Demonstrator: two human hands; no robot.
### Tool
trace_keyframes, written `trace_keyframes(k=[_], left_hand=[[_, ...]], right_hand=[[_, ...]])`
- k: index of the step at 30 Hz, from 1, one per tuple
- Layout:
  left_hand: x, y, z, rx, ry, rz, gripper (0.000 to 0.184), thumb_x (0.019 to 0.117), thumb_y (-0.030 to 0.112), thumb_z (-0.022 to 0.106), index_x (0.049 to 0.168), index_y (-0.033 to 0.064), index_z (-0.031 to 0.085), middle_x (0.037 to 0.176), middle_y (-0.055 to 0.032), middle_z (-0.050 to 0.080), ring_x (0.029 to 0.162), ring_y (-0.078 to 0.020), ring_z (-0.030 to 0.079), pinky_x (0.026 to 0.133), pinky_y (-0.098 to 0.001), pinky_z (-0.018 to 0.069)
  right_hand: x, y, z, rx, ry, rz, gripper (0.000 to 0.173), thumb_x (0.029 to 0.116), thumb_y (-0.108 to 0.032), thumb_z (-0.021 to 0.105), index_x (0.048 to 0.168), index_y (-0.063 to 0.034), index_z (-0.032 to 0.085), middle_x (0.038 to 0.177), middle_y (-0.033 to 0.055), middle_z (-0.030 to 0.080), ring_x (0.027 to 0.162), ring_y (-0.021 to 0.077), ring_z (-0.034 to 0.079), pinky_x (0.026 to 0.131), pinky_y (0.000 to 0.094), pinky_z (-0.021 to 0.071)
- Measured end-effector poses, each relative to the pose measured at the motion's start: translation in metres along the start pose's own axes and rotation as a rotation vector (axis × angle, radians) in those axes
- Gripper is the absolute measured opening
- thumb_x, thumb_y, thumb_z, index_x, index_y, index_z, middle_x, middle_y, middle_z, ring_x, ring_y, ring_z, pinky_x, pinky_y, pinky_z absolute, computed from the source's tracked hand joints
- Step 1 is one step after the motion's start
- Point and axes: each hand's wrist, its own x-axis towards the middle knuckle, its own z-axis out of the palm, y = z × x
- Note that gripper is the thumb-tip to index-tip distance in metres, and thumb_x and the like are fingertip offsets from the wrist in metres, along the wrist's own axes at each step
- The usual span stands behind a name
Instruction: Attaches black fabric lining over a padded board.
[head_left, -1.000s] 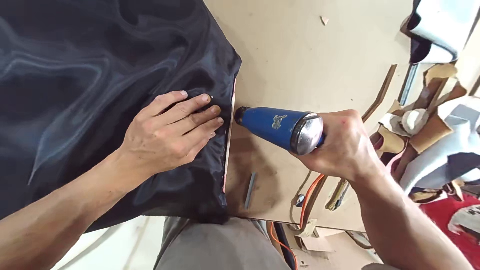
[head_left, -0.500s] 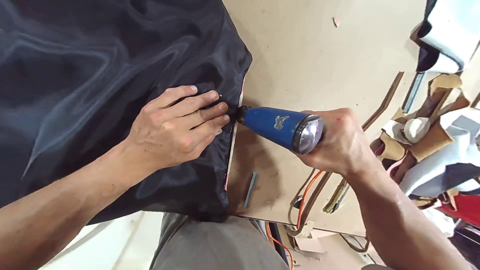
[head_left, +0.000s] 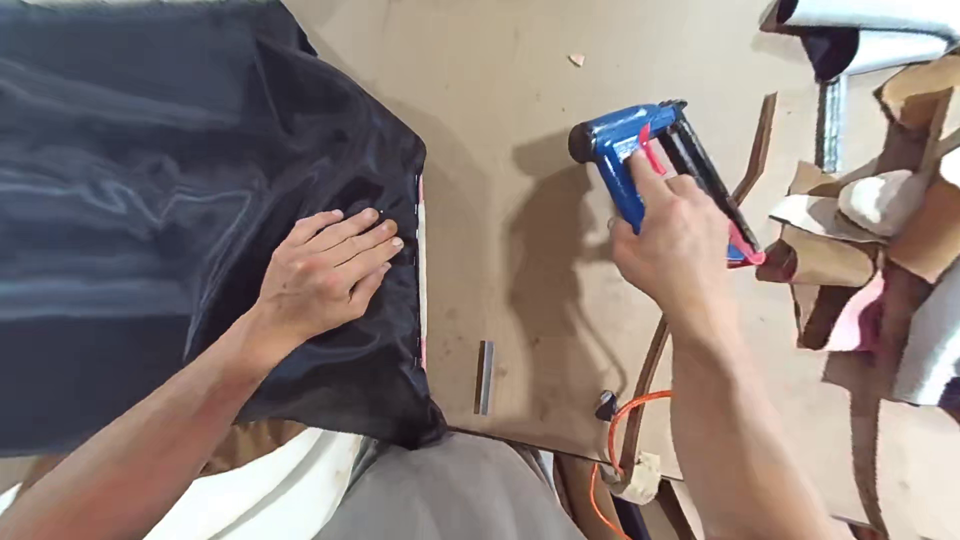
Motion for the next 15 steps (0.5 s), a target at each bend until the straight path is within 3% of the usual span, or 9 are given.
trace_keyframes(k=[4, 6, 7, 9, 11, 13, 15], left_hand=[[-0.017, 0.029, -0.022, -0.007, 0.069, -0.154, 0.031, 0.1049, 0.025, 0.052, 0.121, 0.0099, 0.074, 0.132, -0.0098, 0.070, 0.132, -0.0268, 0.061, 0.117, -0.0480, 0.0397], [-0.043, 0.041, -0.040, 0.039, 0.128, -0.340, 0.035, 0.1050, 0.029, 0.053, 0.128, 0.0088, 0.070, 0.135, -0.0123, 0.068, 0.133, -0.0300, 0.059, 0.115, -0.0498, 0.0420], [-0.059, 0.043, -0.050, 0.076, 0.116, -0.451, 0.042, 0.1058, 0.034, 0.050, 0.137, 0.0084, 0.064, 0.142, -0.0141, 0.064, 0.138, -0.0324, 0.055, 0.116, -0.0521, 0.0406], [-0.100, 0.033, -0.063, 0.110, -0.005, -0.675, 0.060, 0.1075, 0.046, 0.037, 0.157, 0.0118, 0.041, 0.161, -0.0138, 0.043, 0.152, -0.0336, 0.035, 0.122, -0.0577, 0.0294], [-0.157, 0.012, -0.052, 0.083, -0.101, -0.860, 0.071, 0.1056, 0.058, 0.021, 0.164, 0.0176, 0.028, 0.170, -0.0101, 0.026, 0.158, -0.0323, 0.021, 0.122, -0.0648, 0.0199], [-0.202, -0.008, -0.035, 0.068, -0.083, -0.925, 0.076, 0.1026, 0.065, 0.018, 0.165, 0.0219, 0.026, 0.173, -0.0063, 0.019, 0.160, -0.0295, 0.011, 0.124, -0.0658, 0.0085], [-0.223, -0.025, -0.034, 0.082, -0.063, -0.941, 0.077, 0.1021, 0.067, 0.017, 0.165, 0.0230, 0.025, 0.174, -0.0040, 0.017, 0.161, -0.0273, 0.008, 0.125, -0.0643, 0.0057]], right_hand=[[0.009, 0.030, 0.037, 0.033, 0.046, -0.012, 0.069, 0.0910, -0.017, 0.071, 0.155, -0.0201, 0.047, 0.126, 0.0296, 0.061, 0.114, 0.0513, 0.060, 0.085, 0.0681, 0.0496], [0.004, 0.030, 0.034, 0.028, 0.088, -0.008, 0.058, 0.0920, -0.024, 0.069, 0.148, -0.0183, 0.056, 0.133, 0.0259, 0.058, 0.120, 0.0491, 0.056, 0.089, 0.0677, 0.0471], [-0.001, 0.026, 0.029, 0.036, 0.100, -0.013, 0.054, 0.0925, -0.027, 0.068, 0.144, -0.0158, 0.059, 0.137, 0.0246, 0.057, 0.123, 0.0489, 0.054, 0.091, 0.0685, 0.0461], [-0.014, 0.012, 0.024, 0.086, 0.085, -0.043, 0.055, 0.0944, -0.033, 0.066, 0.145, -0.0128, 0.058, 0.141, 0.0241, 0.055, 0.127, 0.0488, 0.053, 0.094, 0.0695, 0.0449], [-0.033, -0.004, 0.028, 0.146, 0.051, -0.096, 0.055, 0.0958, -0.036, 0.065, 0.144, -0.0107, 0.059, 0.141, 0.0245, 0.057, 0.129, 0.0468, 0.054, 0.100, 0.0671, 0.0446], [-0.053, -0.020, 0.034, 0.192, 0.021, -0.137, 0.054, 0.0971, -0.037, 0.064, 0.143, -0.0091, 0.060, 0.137, 0.0253, 0.059, 0.125, 0.0439, 0.058, 0.100, 0.0628, 0.0473], [-0.079, -0.038, 0.043, 0.237, -0.007, -0.149, 0.052, 0.0982, -0.036, 0.062, 0.141, -0.0074, 0.061, 0.133, 0.0240, 0.062, 0.118, 0.0394, 0.063, 0.097, 0.0583, 0.0520]])
